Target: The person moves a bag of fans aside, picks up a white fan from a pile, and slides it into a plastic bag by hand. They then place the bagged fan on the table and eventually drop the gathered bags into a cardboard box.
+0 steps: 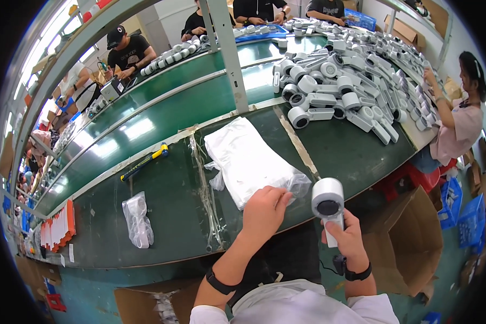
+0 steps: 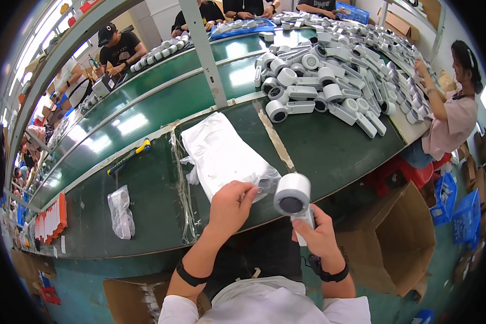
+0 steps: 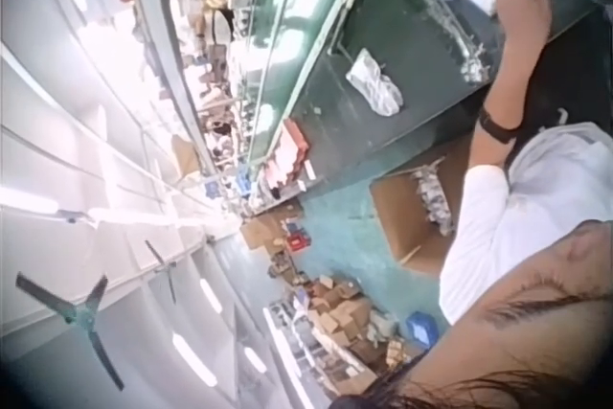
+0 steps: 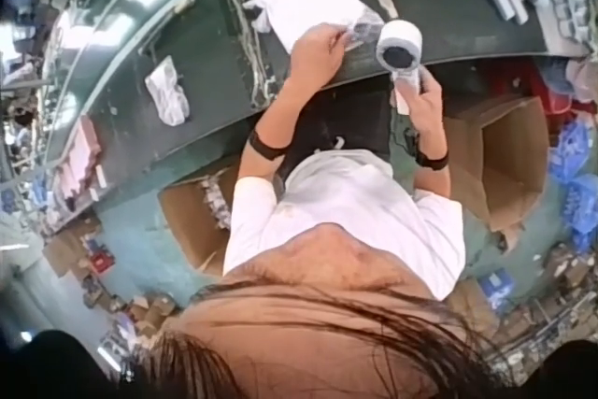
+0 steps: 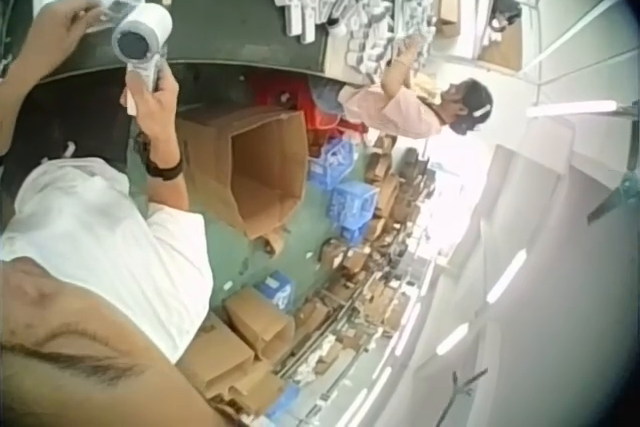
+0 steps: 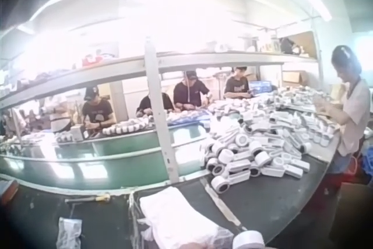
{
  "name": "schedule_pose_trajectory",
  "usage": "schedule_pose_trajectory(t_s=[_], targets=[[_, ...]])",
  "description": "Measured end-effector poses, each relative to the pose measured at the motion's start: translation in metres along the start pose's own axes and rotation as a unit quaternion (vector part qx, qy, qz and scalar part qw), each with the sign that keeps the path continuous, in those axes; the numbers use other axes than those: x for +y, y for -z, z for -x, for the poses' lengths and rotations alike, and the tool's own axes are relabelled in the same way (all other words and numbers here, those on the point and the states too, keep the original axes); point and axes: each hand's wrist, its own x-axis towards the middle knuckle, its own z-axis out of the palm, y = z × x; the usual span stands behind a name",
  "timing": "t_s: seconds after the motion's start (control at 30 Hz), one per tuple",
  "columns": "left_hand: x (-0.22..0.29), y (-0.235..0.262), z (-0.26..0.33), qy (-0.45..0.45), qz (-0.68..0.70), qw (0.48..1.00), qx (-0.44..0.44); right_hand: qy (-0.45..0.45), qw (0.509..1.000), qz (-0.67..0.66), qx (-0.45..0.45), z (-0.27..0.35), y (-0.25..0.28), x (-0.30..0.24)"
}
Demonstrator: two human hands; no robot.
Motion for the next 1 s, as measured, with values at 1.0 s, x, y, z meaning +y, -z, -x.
schedule_pose_trajectory(t_s=[1.0], targets=[[0.015, 0.038, 0.012, -0.166, -0.02, 0.986, -0.021, -0.091, 0.956, 0.252, -0.123, -0.053, -0.048, -0.016]])
